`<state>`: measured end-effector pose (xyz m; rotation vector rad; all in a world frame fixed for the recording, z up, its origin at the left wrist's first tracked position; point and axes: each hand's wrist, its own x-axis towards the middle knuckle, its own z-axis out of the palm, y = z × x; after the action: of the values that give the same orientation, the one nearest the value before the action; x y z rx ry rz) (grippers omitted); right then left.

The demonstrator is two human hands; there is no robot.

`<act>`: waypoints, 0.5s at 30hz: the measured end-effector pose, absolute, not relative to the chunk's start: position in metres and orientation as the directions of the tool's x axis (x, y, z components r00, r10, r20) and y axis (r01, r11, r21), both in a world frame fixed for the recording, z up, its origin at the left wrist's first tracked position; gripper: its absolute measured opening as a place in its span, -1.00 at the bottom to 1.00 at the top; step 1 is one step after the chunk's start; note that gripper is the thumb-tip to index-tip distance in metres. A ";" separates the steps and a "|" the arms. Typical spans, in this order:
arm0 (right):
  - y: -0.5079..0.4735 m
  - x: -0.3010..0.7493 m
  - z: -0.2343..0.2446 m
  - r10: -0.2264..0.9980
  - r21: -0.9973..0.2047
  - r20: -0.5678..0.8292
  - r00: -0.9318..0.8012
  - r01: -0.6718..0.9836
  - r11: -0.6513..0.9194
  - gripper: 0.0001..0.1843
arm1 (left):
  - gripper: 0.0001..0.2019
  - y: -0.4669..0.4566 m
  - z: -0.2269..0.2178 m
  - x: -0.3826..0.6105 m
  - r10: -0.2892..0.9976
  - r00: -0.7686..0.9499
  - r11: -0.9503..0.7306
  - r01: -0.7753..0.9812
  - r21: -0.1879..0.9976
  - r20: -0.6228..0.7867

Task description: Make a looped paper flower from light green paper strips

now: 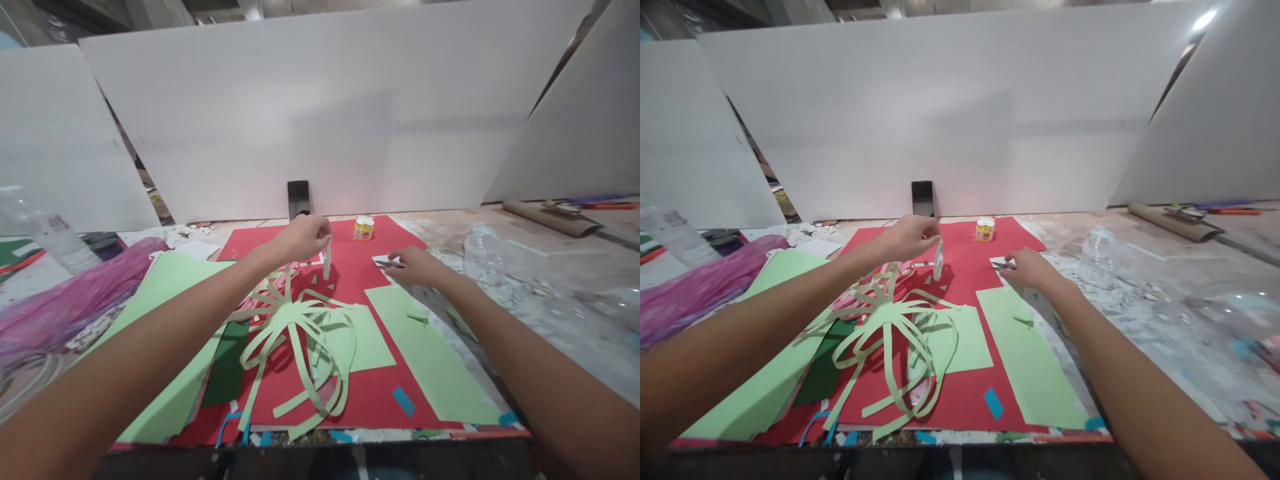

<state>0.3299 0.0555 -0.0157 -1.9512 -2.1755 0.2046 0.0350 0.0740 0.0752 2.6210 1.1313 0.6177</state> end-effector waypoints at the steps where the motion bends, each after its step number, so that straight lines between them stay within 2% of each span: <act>1: 0.057 0.332 -0.018 0.993 -0.234 0.073 -0.093 0.966 0.108 -0.66 | -0.86 0.074 0.073 0.034 0.732 0.620 -0.680 0.632 0.372 0.283; 7: 0.061 0.335 -0.017 0.987 -0.213 0.130 -0.092 0.970 0.118 -0.73 | -0.84 0.075 0.063 0.032 0.735 0.629 -0.674 0.635 0.379 0.253; 12: 0.053 0.316 -0.005 0.980 -0.323 0.191 -0.061 0.939 0.121 -0.68 | -0.84 0.076 0.055 0.035 0.747 0.596 -0.663 0.639 0.390 0.294; 15: 0.038 0.294 0.010 0.970 -0.386 0.217 -0.105 0.904 0.184 -0.66 | -0.84 0.075 0.052 0.037 0.746 0.581 -0.666 0.636 0.390 0.325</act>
<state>0.2943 0.0379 0.0095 -1.7587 -2.0514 0.2163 0.0365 0.0751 0.0523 2.5816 1.1474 0.6916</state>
